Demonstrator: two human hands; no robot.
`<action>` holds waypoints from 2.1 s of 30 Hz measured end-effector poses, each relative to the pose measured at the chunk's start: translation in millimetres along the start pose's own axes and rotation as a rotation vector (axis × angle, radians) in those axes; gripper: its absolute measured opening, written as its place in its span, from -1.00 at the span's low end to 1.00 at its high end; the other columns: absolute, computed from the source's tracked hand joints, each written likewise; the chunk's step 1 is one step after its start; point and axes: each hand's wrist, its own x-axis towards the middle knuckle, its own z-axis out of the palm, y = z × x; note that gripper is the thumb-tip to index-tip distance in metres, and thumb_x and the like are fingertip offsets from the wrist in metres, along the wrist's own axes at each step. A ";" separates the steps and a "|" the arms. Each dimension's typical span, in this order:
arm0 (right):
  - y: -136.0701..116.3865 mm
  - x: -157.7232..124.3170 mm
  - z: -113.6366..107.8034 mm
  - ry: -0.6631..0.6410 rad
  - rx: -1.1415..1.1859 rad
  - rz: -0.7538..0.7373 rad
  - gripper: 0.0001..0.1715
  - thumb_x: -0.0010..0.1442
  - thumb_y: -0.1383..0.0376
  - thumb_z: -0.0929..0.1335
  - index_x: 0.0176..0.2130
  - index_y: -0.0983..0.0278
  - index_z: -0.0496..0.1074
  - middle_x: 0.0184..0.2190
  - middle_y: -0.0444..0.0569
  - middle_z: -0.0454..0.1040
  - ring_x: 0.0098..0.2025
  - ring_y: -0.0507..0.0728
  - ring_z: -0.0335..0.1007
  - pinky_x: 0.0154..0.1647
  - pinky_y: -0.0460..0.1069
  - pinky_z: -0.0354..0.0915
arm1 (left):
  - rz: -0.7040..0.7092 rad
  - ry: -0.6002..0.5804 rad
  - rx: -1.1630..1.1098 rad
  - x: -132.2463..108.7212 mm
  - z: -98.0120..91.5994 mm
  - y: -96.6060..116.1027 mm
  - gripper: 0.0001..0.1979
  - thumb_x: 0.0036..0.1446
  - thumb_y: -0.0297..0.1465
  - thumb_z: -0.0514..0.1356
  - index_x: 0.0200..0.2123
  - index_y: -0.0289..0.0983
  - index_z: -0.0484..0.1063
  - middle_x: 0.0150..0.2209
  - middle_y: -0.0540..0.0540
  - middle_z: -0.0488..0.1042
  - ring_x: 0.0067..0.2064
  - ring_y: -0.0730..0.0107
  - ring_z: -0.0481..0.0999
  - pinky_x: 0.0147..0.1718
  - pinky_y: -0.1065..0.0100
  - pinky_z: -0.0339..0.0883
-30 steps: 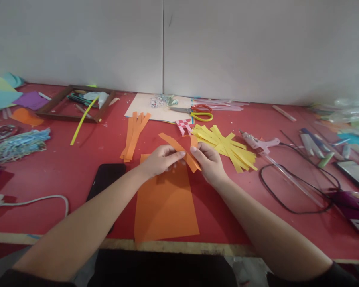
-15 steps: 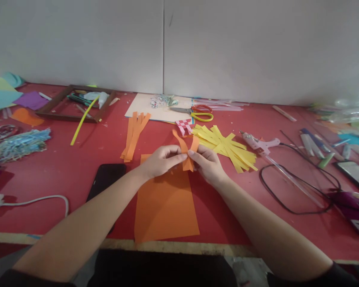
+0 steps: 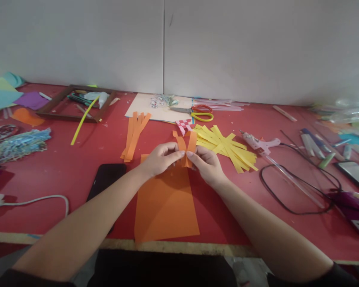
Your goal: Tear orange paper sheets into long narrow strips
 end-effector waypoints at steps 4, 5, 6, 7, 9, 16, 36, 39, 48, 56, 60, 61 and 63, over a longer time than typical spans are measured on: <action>0.1 -0.5 1.1 0.033 0.017 -0.032 -0.46 0.16 -0.08 0.42 -0.54 0.23 0.25 -0.65 -0.22 0.23 -0.60 -0.03 0.13 -0.54 -0.06 0.12 | -0.018 0.028 -0.055 0.7 0.8 0.1 -0.71 0.19 -0.19 0.21 -0.44 -0.27 0.33 -0.56 0.09 0.23 -0.54 0.58 0.22 -0.56 0.47 0.08; 0.2 -0.4 1.4 0.036 0.034 -0.027 -0.47 0.16 -0.08 0.42 -0.53 0.23 0.25 -0.64 -0.22 0.22 -0.60 -0.04 0.11 -0.54 -0.06 0.12 | -0.025 0.038 -0.061 0.6 0.6 0.1 -0.71 0.19 -0.18 0.21 -0.43 -0.27 0.34 -0.56 0.09 0.23 -0.55 0.58 0.22 -0.58 0.48 0.08; 0.1 -0.2 1.6 0.040 0.051 -0.019 -0.47 0.15 -0.09 0.43 -0.52 0.23 0.26 -0.64 -0.22 0.22 -0.61 -0.04 0.10 -0.55 -0.06 0.13 | -0.030 0.039 -0.062 0.2 0.3 0.3 -0.70 0.19 -0.16 0.21 -0.43 -0.27 0.35 -0.56 0.08 0.25 -0.55 0.57 0.23 -0.59 0.48 0.07; 0.0 0.2 1.8 0.046 0.064 -0.010 -0.47 0.14 -0.10 0.43 -0.51 0.23 0.27 -0.64 -0.23 0.22 -0.61 -0.04 0.09 -0.56 -0.06 0.12 | -0.031 0.030 -0.056 -0.4 -0.1 0.6 -0.68 0.20 -0.14 0.21 -0.42 -0.27 0.36 -0.56 0.08 0.26 -0.56 0.57 0.23 -0.59 0.48 0.08; -0.1 1.0 1.8 0.062 0.082 0.001 -0.48 0.12 -0.10 0.44 -0.50 0.23 0.28 -0.64 -0.22 0.23 -0.62 -0.04 0.10 -0.58 -0.06 0.12 | -0.023 -0.022 -0.028 -2.1 -0.9 1.7 -0.63 0.22 -0.08 0.19 -0.42 -0.27 0.39 -0.56 0.07 0.28 -0.56 0.57 0.25 -0.59 0.47 0.11; 4.8 1.3 0.0 0.007 0.180 0.043 -0.52 0.15 -0.06 0.44 -0.50 0.23 0.33 -0.62 -0.20 0.31 -0.60 -0.03 0.18 -0.56 -0.08 0.14 | -0.008 -0.103 0.051 -2.6 0.0 3.9 -0.66 0.20 -0.12 0.21 -0.40 -0.30 0.41 -0.41 -0.04 0.49 -0.51 0.56 0.36 -0.51 0.44 0.22; 0.4 -3.5 4.7 0.096 0.041 -0.115 -0.54 0.22 0.03 0.42 -0.53 0.23 0.31 -0.64 -0.19 0.33 -0.58 -0.03 0.16 -0.52 -0.07 0.16 | 0.048 -0.030 0.028 1.1 0.7 -2.3 -0.67 0.21 -0.15 0.20 -0.44 -0.29 0.37 -0.49 0.01 0.38 -0.51 0.54 0.31 -0.54 0.43 0.19; 2.0 -2.2 2.6 0.039 0.086 -0.078 -0.53 0.21 0.00 0.42 -0.54 0.23 0.31 -0.63 -0.19 0.35 -0.57 -0.02 0.18 -0.51 -0.07 0.16 | 0.042 -0.058 0.018 0.4 0.3 -1.0 -0.69 0.21 -0.16 0.20 -0.41 -0.29 0.40 -0.45 -0.01 0.41 -0.49 0.53 0.33 -0.53 0.44 0.20; 6.0 -0.9 -1.3 -0.046 0.112 0.001 -0.48 0.19 -0.03 0.42 -0.56 0.24 0.29 -0.65 -0.20 0.29 -0.58 -0.02 0.20 -0.52 -0.06 0.12 | -0.059 -0.133 0.012 -2.6 -0.8 2.4 -0.67 0.16 -0.12 0.23 -0.41 -0.28 0.38 -0.48 0.01 0.39 -0.51 0.54 0.32 -0.57 0.47 0.18; -1.5 -4.5 4.3 0.043 -0.085 -0.084 -0.45 0.22 -0.09 0.37 -0.54 0.23 0.25 -0.63 -0.18 0.30 -0.58 -0.01 0.18 -0.52 -0.06 0.14 | -0.073 -0.096 0.027 -1.2 0.2 1.9 -0.68 0.14 -0.12 0.23 -0.39 -0.28 0.35 -0.47 0.01 0.40 -0.51 0.55 0.30 -0.58 0.47 0.18; -5.7 -6.3 6.6 0.100 -0.162 -0.129 -0.44 0.24 -0.10 0.35 -0.55 0.22 0.24 -0.63 -0.17 0.30 -0.58 -0.01 0.16 -0.53 -0.05 0.14 | -0.059 -0.081 -0.001 -0.5 0.3 0.9 -0.69 0.14 -0.12 0.23 -0.36 -0.28 0.39 -0.45 0.00 0.40 -0.47 0.51 0.33 -0.56 0.46 0.19; -6.3 -6.1 6.5 0.114 -0.160 -0.131 -0.44 0.24 -0.10 0.34 -0.55 0.22 0.24 -0.63 -0.17 0.30 -0.58 -0.01 0.16 -0.53 -0.05 0.15 | -0.059 -0.073 -0.013 -0.3 0.1 0.7 -0.68 0.14 -0.12 0.23 -0.34 -0.28 0.40 -0.44 -0.01 0.40 -0.46 0.51 0.33 -0.56 0.46 0.18; -6.7 -5.0 5.2 0.152 -0.138 -0.132 -0.44 0.24 -0.10 0.34 -0.54 0.21 0.23 -0.64 -0.17 0.31 -0.59 -0.01 0.16 -0.53 -0.05 0.16 | -0.065 -0.040 -0.048 0.0 -0.4 0.5 -0.67 0.14 -0.10 0.23 -0.33 -0.28 0.41 -0.43 -0.01 0.41 -0.46 0.51 0.33 -0.57 0.47 0.17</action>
